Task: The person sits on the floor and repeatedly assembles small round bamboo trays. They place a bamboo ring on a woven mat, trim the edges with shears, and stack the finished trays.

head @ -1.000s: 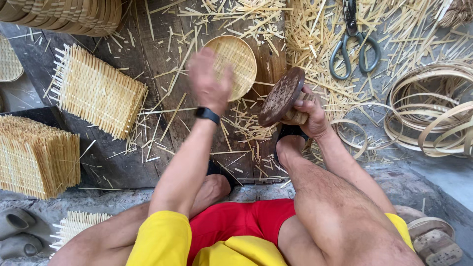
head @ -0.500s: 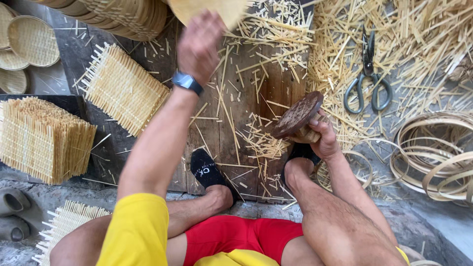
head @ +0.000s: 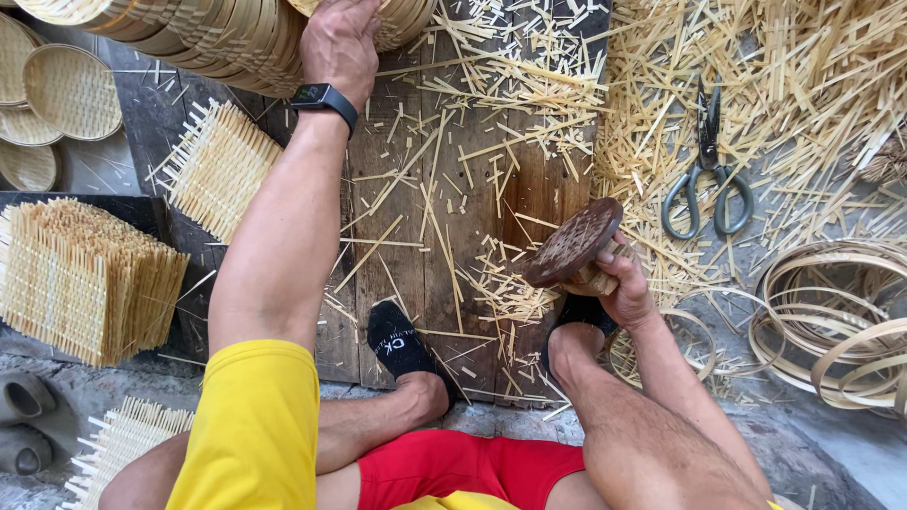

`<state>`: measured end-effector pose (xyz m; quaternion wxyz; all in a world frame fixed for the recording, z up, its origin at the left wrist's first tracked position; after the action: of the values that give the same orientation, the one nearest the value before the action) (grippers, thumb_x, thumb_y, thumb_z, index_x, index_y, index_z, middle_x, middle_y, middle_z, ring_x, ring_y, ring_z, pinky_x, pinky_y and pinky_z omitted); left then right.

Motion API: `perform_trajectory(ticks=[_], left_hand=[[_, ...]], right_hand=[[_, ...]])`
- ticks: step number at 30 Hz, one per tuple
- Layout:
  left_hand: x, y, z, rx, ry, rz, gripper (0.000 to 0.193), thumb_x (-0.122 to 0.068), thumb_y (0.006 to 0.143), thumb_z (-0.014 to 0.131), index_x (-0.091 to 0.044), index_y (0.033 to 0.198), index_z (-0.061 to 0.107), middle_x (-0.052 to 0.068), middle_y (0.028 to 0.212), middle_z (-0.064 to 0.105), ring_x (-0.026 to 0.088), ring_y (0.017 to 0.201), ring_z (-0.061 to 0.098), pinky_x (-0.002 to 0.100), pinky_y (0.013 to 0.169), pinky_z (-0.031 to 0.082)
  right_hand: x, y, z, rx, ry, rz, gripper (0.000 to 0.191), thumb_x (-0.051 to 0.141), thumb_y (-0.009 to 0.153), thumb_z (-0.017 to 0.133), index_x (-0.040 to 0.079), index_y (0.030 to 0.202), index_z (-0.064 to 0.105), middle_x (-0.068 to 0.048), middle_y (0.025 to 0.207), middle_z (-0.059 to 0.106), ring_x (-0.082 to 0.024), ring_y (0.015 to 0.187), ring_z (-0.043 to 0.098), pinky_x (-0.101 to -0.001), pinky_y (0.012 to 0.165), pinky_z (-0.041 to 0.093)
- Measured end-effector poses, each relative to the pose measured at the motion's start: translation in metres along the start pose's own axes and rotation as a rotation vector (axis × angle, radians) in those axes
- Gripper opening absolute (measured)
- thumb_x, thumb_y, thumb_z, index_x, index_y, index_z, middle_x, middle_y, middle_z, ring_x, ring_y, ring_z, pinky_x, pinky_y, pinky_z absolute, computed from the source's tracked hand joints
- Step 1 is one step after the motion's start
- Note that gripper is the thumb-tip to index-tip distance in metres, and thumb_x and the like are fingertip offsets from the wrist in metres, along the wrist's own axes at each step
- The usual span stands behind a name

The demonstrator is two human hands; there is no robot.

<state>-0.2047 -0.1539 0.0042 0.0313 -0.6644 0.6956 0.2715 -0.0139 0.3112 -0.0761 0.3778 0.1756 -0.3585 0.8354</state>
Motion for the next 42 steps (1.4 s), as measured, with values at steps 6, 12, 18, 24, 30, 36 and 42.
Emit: perform_trajectory(ticks=[6, 12, 18, 24, 30, 36, 42], left_hand=[[-0.07, -0.045, 0.011, -0.175, -0.031, -0.013, 0.039, -0.022, 0.108, 0.069, -0.001, 0.139, 0.058, 0.02, 0.131, 0.068, 0.031, 0.124, 0.065, 0.043, 0.11, 0.052], [-0.189, -0.201, 0.095, 0.366, -1.35, -1.246, 0.053, -0.041, 0.092, 0.072, -0.013, 0.137, 0.065, 0.01, 0.129, 0.073, 0.016, 0.112, 0.068, 0.035, 0.098, 0.054], [-0.129, -0.201, 0.074, 0.155, -1.078, -0.958, 0.05, -0.03, 0.091, 0.072, -0.012, 0.137, 0.066, 0.007, 0.12, 0.077, 0.013, 0.102, 0.071, 0.027, 0.091, 0.059], [0.014, -0.198, -0.035, 0.24, 0.106, -0.62, 0.079, -0.015, 0.082, 0.084, -0.012, 0.151, 0.047, 0.018, 0.14, 0.057, 0.035, 0.136, 0.051, 0.046, 0.12, 0.04], [0.092, -0.236, -0.1, 0.546, 0.336, -0.914, 0.095, -0.026, 0.07, 0.095, 0.002, 0.146, 0.045, 0.025, 0.144, 0.054, 0.039, 0.131, 0.053, 0.045, 0.113, 0.043], [0.086, -0.243, -0.115, 0.659, 0.233, -0.858, 0.026, -0.019, 0.094, 0.074, -0.01, 0.118, 0.077, 0.015, 0.112, 0.076, 0.027, 0.097, 0.073, 0.04, 0.092, 0.058], [0.085, -0.221, -0.177, 0.338, 0.175, -0.74, 0.019, -0.015, 0.111, 0.06, -0.016, 0.121, 0.076, 0.012, 0.103, 0.078, 0.02, 0.086, 0.075, 0.031, 0.079, 0.064]], right_hand=[[0.014, 0.005, 0.034, -0.015, -0.102, 0.048, 0.05, 0.026, 0.087, 0.063, 0.005, 0.131, 0.051, -0.008, 0.115, 0.066, -0.022, 0.107, 0.066, -0.0447, 0.1, 0.055], [0.035, 0.036, 0.088, 0.245, -0.022, 0.019, 0.065, 0.057, 0.098, 0.053, 0.002, 0.132, 0.06, -0.015, 0.122, 0.07, -0.03, 0.117, 0.067, -0.048, 0.098, 0.057], [0.023, 0.058, 0.075, -0.115, -0.692, -0.052, 0.039, 0.029, 0.107, 0.063, -0.002, 0.13, 0.065, -0.008, 0.115, 0.07, -0.017, 0.103, 0.062, -0.0315, 0.095, 0.05], [-0.005, 0.044, 0.049, -0.184, -0.665, 0.054, 0.035, 0.029, 0.106, 0.059, -0.003, 0.12, 0.064, -0.009, 0.1, 0.07, -0.016, 0.082, 0.068, -0.0331, 0.073, 0.06], [-0.009, 0.037, 0.031, -0.159, -0.534, 0.044, 0.03, 0.025, 0.109, 0.055, -0.003, 0.117, 0.064, -0.013, 0.1, 0.072, -0.019, 0.084, 0.071, -0.0324, 0.074, 0.061], [-0.012, 0.04, 0.024, -0.148, -0.566, 0.004, 0.028, 0.022, 0.11, 0.055, -0.003, 0.117, 0.064, -0.012, 0.101, 0.072, -0.018, 0.085, 0.07, -0.0317, 0.076, 0.06], [-0.016, 0.041, 0.02, -0.133, -0.545, -0.017, 0.026, 0.021, 0.111, 0.054, -0.002, 0.117, 0.064, -0.011, 0.102, 0.072, -0.017, 0.085, 0.07, -0.0317, 0.076, 0.06]])
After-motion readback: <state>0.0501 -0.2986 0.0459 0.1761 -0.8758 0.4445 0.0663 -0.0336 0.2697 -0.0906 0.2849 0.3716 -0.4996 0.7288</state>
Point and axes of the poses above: each hand's wrist, its own y-axis towards the middle knuckle, its own z-axis out of the palm, x = y × z, the point moved 3 cm from there along y, towards the middle knuckle
